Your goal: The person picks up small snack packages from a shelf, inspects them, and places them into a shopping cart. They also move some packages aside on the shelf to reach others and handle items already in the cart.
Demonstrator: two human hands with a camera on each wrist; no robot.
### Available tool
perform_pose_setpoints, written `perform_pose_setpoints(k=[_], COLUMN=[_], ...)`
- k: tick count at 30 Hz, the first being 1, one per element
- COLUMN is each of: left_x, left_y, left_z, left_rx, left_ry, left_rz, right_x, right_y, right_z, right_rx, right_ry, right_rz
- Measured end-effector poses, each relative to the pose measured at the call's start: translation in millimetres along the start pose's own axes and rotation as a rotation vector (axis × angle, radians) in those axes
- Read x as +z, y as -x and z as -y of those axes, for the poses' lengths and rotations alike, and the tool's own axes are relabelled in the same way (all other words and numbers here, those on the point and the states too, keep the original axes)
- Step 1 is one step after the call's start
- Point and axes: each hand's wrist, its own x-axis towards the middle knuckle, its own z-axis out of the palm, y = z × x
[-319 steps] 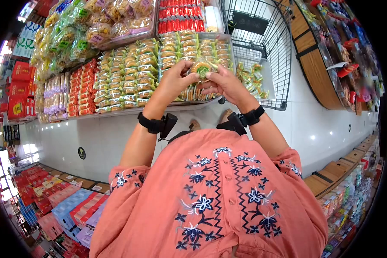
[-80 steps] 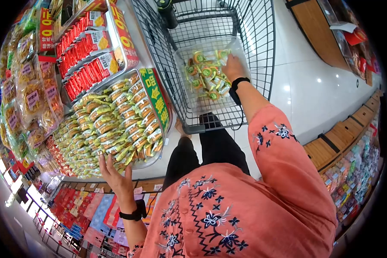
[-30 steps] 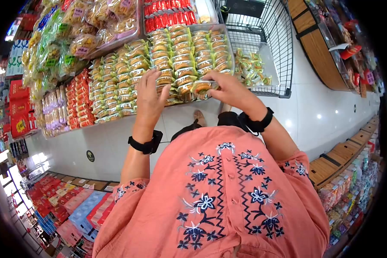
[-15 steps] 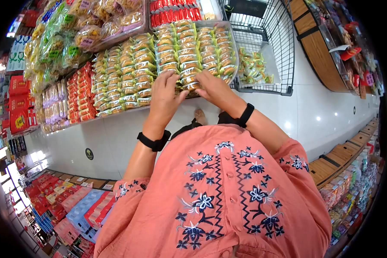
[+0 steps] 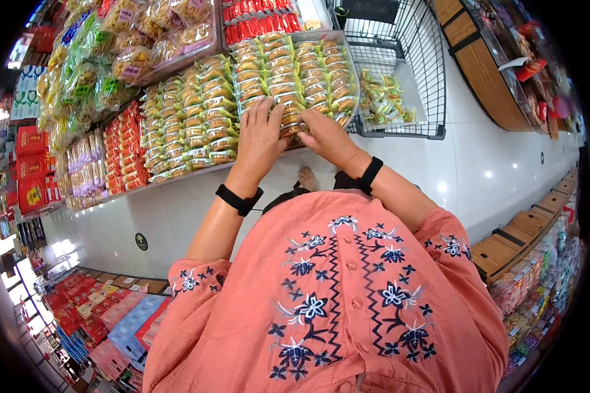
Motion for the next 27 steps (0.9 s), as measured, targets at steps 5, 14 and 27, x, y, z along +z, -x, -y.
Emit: perform_pose_setpoints(k=[5, 14, 27], left_x=[3.7, 6.2, -1.0], left_y=[-2.5, 0.1, 0.1], left_z=[5.2, 4.9, 8.6], left_rx=[0.013, 0.004, 0.031], left_ry=[-0.025, -0.037, 0.042], left_rz=[0.016, 0.013, -0.006], right_x=[1.4, 2.8, -1.2], right_y=[-2.3, -2.8, -1.4], right_z=[-5.2, -10.4, -8.8], right_rx=[-0.002, -0.045, -0.024], right_ry=[-0.002, 0.117, 0.128], right_rz=[-0.025, -0.045, -0.035])
